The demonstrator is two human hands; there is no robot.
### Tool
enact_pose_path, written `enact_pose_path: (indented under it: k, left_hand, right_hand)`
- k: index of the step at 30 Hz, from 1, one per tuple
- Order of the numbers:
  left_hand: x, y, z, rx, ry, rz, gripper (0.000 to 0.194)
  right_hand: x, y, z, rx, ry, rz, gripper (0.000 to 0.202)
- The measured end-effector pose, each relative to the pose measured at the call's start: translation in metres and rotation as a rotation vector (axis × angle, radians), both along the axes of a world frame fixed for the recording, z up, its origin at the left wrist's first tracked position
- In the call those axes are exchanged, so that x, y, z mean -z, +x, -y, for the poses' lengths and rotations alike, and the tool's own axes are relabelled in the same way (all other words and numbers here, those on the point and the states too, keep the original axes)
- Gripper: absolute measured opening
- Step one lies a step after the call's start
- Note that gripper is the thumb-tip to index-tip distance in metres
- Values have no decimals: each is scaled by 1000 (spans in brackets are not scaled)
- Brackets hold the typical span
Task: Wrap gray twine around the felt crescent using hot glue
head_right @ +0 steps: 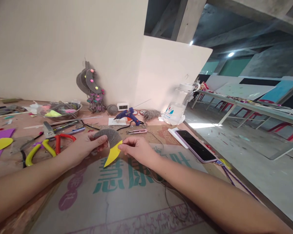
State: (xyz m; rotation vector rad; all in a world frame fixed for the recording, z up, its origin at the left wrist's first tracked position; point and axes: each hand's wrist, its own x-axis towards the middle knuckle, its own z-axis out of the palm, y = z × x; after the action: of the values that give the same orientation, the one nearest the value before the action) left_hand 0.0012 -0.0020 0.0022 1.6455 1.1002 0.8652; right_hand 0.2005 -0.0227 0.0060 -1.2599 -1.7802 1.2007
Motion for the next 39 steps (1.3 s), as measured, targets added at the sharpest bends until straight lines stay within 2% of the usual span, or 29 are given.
enact_pose_path:
  k: [4,8,10,15,25,32,35,39]
  left_hand:
    - [0,0,2,-52,3,-28,36]
    - [-2,1,4,-65,30,-50,35]
    - [-3,1,4,-63,36,-64,34]
    - [-7,1,6,-66,19,-129,34]
    - [-3,1,5,36,45,-139,34]
    - [0,1,4,26,35,-113,34]
    - [-1,1,3,31,36,-70,33]
    - [-2,2,3,8,23,-82,36]
  right_hand:
    - [-1,-1,3,-22,108,50,23]
    - [-3,2,5,142,330,26,22]
    - [-3,4,4,172,364,39,21]
    - [-2,3,1,77,463,190,23]
    - [7,3,-3,-37,434,173,19]
    - [4,2,0,-36,440,185,22]
    - [1,3,-1,-10,417,181,30]
    - [-1,8,-6,117,329,127,37]
